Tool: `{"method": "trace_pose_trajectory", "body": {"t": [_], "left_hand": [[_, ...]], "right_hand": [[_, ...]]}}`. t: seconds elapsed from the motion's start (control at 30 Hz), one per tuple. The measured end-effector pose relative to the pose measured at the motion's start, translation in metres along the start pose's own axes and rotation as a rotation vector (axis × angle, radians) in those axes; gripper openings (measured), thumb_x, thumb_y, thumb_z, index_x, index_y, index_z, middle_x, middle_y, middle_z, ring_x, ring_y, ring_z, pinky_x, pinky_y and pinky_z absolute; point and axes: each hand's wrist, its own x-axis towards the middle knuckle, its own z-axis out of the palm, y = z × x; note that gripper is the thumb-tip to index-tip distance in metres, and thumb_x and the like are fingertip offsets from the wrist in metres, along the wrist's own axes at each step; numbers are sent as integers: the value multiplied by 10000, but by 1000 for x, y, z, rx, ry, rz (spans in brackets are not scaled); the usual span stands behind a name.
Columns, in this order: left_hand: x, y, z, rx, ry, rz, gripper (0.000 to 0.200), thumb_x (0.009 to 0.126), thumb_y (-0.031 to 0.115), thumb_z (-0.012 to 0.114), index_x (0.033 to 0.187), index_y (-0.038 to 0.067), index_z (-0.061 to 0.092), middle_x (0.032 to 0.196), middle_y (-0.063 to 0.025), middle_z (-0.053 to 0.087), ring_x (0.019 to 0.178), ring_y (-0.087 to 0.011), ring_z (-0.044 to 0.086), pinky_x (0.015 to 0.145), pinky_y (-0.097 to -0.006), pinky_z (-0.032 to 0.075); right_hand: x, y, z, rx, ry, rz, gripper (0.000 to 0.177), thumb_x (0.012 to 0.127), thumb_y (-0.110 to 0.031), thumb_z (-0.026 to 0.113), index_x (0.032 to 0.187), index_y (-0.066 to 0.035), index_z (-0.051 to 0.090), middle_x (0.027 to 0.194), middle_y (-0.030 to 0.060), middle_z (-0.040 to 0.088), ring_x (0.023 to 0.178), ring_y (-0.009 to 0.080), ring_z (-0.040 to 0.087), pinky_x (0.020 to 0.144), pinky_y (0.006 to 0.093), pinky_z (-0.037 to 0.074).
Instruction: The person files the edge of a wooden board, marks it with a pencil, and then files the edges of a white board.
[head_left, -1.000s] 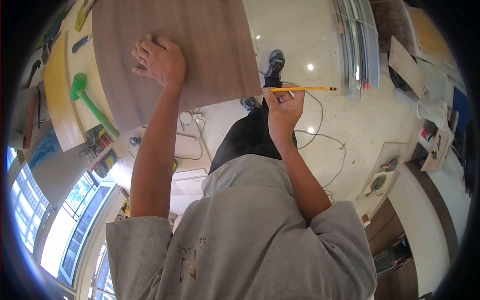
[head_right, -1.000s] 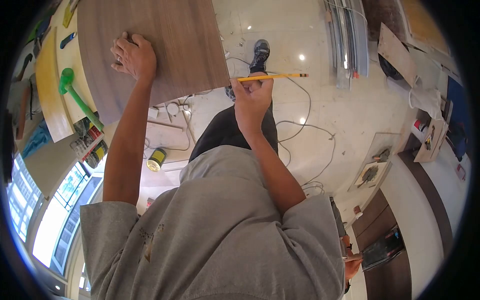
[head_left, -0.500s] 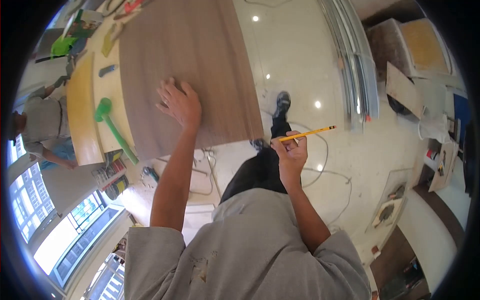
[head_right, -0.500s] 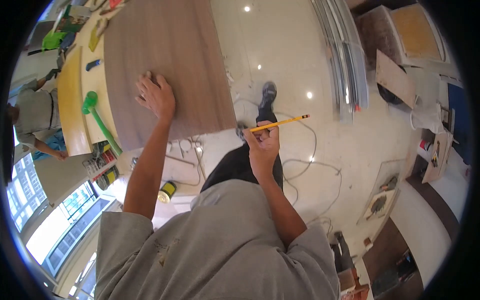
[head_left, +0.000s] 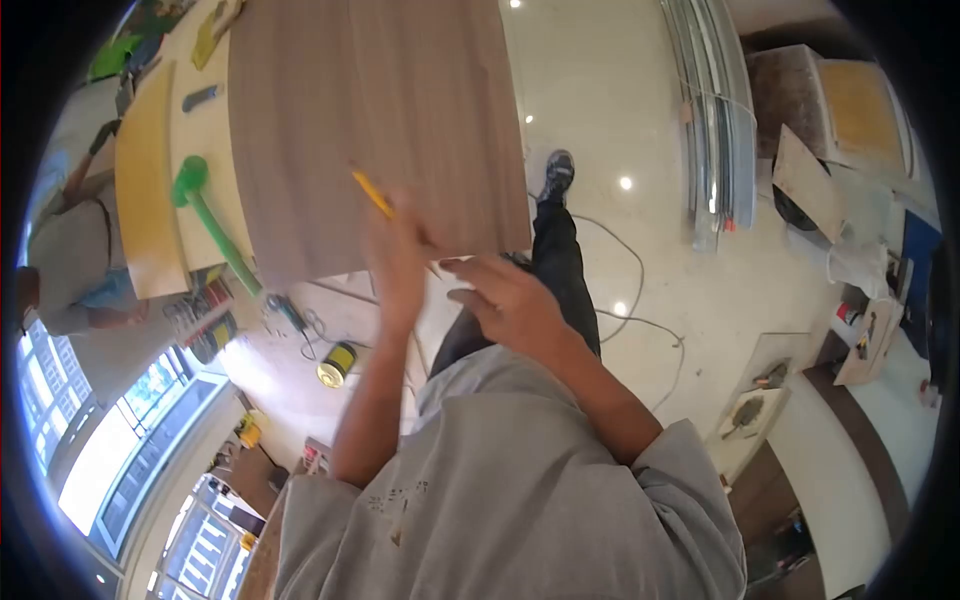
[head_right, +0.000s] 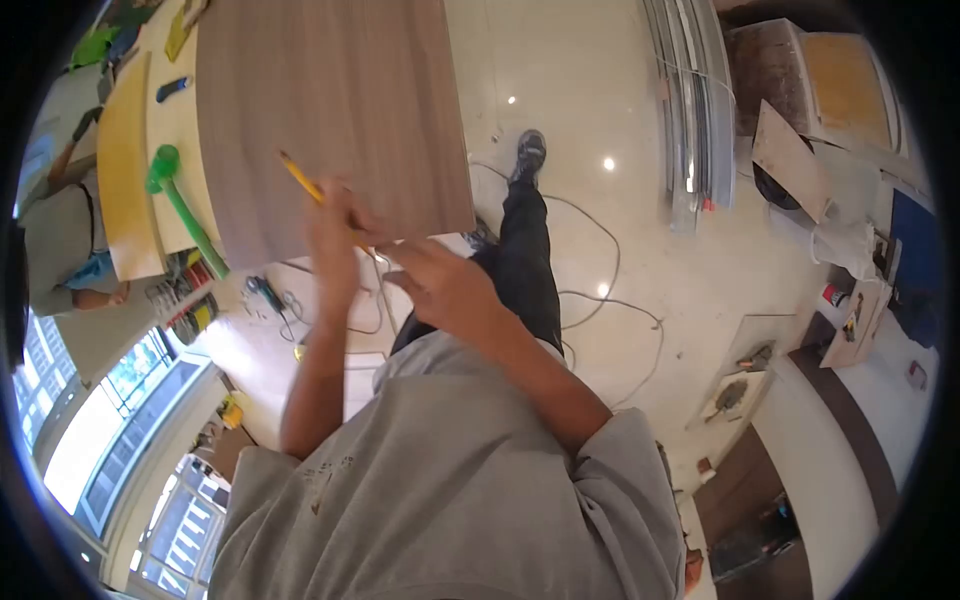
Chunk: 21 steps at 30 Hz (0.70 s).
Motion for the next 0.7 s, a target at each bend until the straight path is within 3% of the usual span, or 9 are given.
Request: {"method": "trace_pose_trajectory", "body": {"t": [0.03, 0.07, 0.1, 0.17, 0.27, 0.37, 0.47, 0.6, 0.7], "left_hand": [[16, 23, -8, -135, 111, -159, 325, 1160, 303, 511, 1166, 29, 688, 702, -2, 588, 640, -149, 581, 591, -373, 473], [39, 22, -26, 92, 122, -42, 362, 1161, 347, 523, 1286, 44, 675, 736, -13, 573, 639, -89, 546, 589, -293, 450], [79, 13, -56, 639, 245, 53, 352, 1137, 328, 555, 1358, 93, 695, 816, -98, 699, 707, -207, 685, 656, -385, 519], [107, -1, -72, 870, 369, 219, 388, 1114, 325, 569, 1443, 141, 657, 1074, -158, 776, 955, -341, 765, 812, -468, 568], [134, -28, -75, 945, 467, 240, 407, 1095, 342, 580, 1450, 155, 646, 1279, -160, 749, 1138, -393, 724, 917, -500, 563], [138, -48, -70, 960, 535, 296, 358, 1101, 314, 570, 1421, 169, 642, 1235, -114, 743, 1071, -376, 734, 885, -505, 574], [138, -48, -70, 970, 541, 270, 338, 1090, 283, 584, 1404, 175, 651, 1222, -108, 746, 1081, -369, 735, 881, -504, 575], [140, -48, -70, 950, 551, 317, 331, 1084, 260, 588, 1395, 166, 654, 1213, -117, 742, 1067, -363, 736, 871, -508, 573], [139, -49, -71, 952, 515, 290, 339, 1079, 242, 592, 1401, 158, 655, 1213, -123, 738, 1077, -358, 729, 886, -496, 569]], "right_hand": [[0, 5, -10, -4, 15, 36, 425, 917, -60, 819, 1320, -35, 689, 1014, 153, 726, 890, 318, 724, 802, 342, 587], [-4, 15, -15, 80, 105, 247, 388, 925, -158, 855, 1258, -34, 701, 950, 130, 726, 774, 216, 700, 683, 334, 559], [3, 34, -32, 206, 216, 482, 330, 898, -143, 883, 1143, -21, 699, 829, 88, 701, 687, 131, 644, 636, 300, 530], [9, 66, -35, 142, 203, 427, 300, 867, -107, 902, 1029, -9, 670, 801, 73, 696, 648, 112, 625, 569, 289, 501], [18, 84, -43, 424, 113, 685, 307, 841, -75, 916, 973, -8, 647, 761, 65, 676, 577, 104, 584, 501, 277, 459], [38, 79, -55, 327, 23, 748, 300, 834, -51, 918, 910, -8, 631, 702, 58, 651, 528, 89, 564, 463, 269, 436], [84, 84, -66, 416, 35, 732, 301, 834, -70, 923, 869, 1, 633, 655, 51, 638, 501, 92, 567, 456, 273, 442], [163, 99, -75, 326, 139, 570, 296, 851, -116, 916, 826, -3, 643, 645, 52, 635, 486, 107, 563, 454, 284, 431], [155, 87, -70, 221, 177, 582, 294, 883, -172, 894, 828, -14, 653, 661, 51, 638, 518, 119, 580, 489, 306, 455]]}}
